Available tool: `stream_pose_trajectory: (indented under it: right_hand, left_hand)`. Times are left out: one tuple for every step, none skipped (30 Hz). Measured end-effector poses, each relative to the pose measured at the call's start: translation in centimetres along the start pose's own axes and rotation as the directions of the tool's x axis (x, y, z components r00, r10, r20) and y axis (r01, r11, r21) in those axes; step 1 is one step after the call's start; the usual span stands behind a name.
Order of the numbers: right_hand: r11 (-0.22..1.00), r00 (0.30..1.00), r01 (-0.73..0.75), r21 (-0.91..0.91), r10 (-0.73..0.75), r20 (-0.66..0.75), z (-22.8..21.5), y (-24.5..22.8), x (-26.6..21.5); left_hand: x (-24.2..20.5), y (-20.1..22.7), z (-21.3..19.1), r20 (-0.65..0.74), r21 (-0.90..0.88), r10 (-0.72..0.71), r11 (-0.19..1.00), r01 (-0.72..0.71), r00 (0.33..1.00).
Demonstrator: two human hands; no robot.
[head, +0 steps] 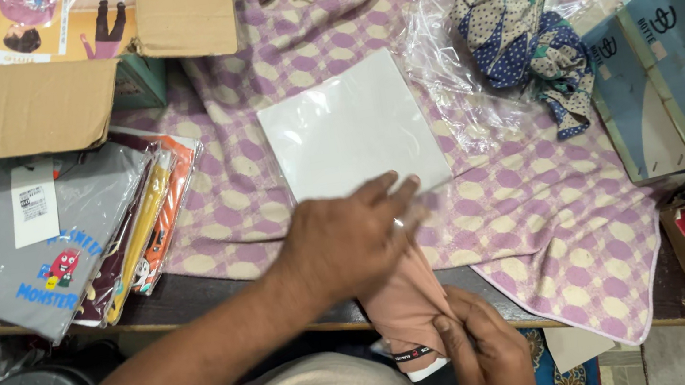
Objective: The person folds a brown t-shirt on a table, places it into a clear plastic bag with a cardboard insert, and then places the packaged shirt into a cardboard box. The person also handles other packaged clothing items and a mobile phone during the process.
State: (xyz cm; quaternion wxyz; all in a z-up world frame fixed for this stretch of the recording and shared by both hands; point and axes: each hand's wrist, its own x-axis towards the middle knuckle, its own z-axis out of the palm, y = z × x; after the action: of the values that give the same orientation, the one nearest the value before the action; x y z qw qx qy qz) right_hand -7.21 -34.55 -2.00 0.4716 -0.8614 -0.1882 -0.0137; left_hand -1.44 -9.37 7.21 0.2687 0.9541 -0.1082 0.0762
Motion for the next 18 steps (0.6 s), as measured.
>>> stream_pose_trajectory:
  right_hand:
    - [0.989, 0.993, 0.112, -0.101, -0.115, -0.020, 0.1, -0.7, 0.2]
    - [0.997, 0.995, 0.067, -0.047, -0.070, -0.067, 0.2, -1.2, 0.4]
    - [1.000, 0.994, 0.024, 0.009, -0.023, -0.110, 0.5, -1.6, 0.6]
    - [0.997, 0.988, -0.017, 0.069, 0.027, -0.149, 0.8, -1.9, 0.8]
    - [0.908, 0.950, -0.106, 0.405, 0.212, -0.228, 1.3, -2.1, 1.0]
    - [0.702, 0.885, -0.135, 0.699, 0.403, -0.234, 1.8, -2.3, 1.3]
    - [0.408, 0.802, -0.104, 0.907, 0.574, -0.166, 2.2, -2.7, 1.5]
    - [0.501, 0.794, -0.055, 0.864, 0.547, -0.266, 2.5, -3.1, 1.7]
    - [0.588, 0.780, -0.008, 0.809, 0.510, -0.363, 2.6, -3.7, 1.9]
    - [0.670, 0.756, 0.037, 0.741, 0.466, -0.459, 2.4, -4.3, 2.0]
    - [0.836, 0.794, 0.045, 0.547, 0.302, -0.527, 1.9, -4.9, 2.3]
    - [0.947, 0.825, 0.064, 0.316, 0.128, -0.550, 1.3, -5.6, 2.6]
    - [0.994, 0.849, 0.093, 0.065, -0.045, -0.526, 0.7, -6.2, 3.2]
    - [0.993, 0.872, 0.120, -0.022, -0.116, -0.475, 0.2, -6.8, 3.7]
    - [0.983, 0.891, 0.151, -0.106, -0.182, -0.417, -0.1, -7.4, 4.3]
    - [0.965, 0.907, 0.192, -0.180, -0.244, -0.342, -0.2, -7.9, 5.0]
    - [0.965, 0.924, 0.193, -0.178, -0.240, -0.299, -0.1, -8.5, 5.4]
    - [0.963, 0.937, 0.204, -0.174, -0.244, -0.252, 0.1, -9.1, 6.0]
  left_hand:
    - [-0.5, 0.7, 0.0, -0.011, 0.087, 0.088, 0.992, -0.087, 0.996]
    - [-1.0, 1.2, 0.2, -0.073, 0.081, 0.176, 0.982, -0.170, 0.982]
    - [-1.6, 1.6, 0.4, -0.134, 0.081, 0.260, 0.965, -0.251, 0.956]
    - [-2.2, 1.8, 0.7, -0.194, 0.085, 0.341, 0.940, -0.331, 0.920]
    - [-3.0, 1.9, 0.9, -0.253, 0.077, 0.383, 0.923, -0.376, 0.888]
    - [-3.8, 1.7, 1.1, -0.312, 0.075, 0.422, 0.904, -0.421, 0.851]
    - [-4.4, 1.7, 1.4, -0.369, 0.074, 0.457, 0.883, -0.464, 0.809]
    - [-5.0, 1.8, 1.8, -0.362, -0.063, 0.376, 0.903, -0.425, 0.853]
    - [-5.3, 1.8, 2.2, -0.342, -0.198, 0.296, 0.905, -0.376, 0.892]
    - [-5.4, 1.9, 2.7, -0.308, -0.332, 0.222, 0.886, -0.323, 0.925]
    - [-5.7, 2.0, 2.9, -0.297, -0.484, 0.188, 0.816, -0.317, 0.936]
    - [-5.5, 2.0, 3.1, -0.278, -0.623, 0.158, 0.721, -0.304, 0.947]
    - [-5.1, 1.9, 3.3, -0.253, -0.745, 0.132, 0.606, -0.280, 0.959]
    - [-4.9, 1.8, 3.4, -0.176, -0.916, -0.012, 0.367, -0.159, 0.984]
    - [-4.1, 1.3, 3.5, -0.056, -0.996, -0.128, 0.082, -0.045, 0.990]
    - [-3.6, 0.9, 3.5, 0.091, -0.975, -0.216, -0.217, 0.043, 0.972]
    - [-3.0, 0.1, 3.4, 0.127, -0.925, -0.150, -0.374, 0.063, 0.980]
    - [-2.2, -0.7, 3.3, 0.143, -0.853, -0.083, -0.516, 0.080, 0.986]
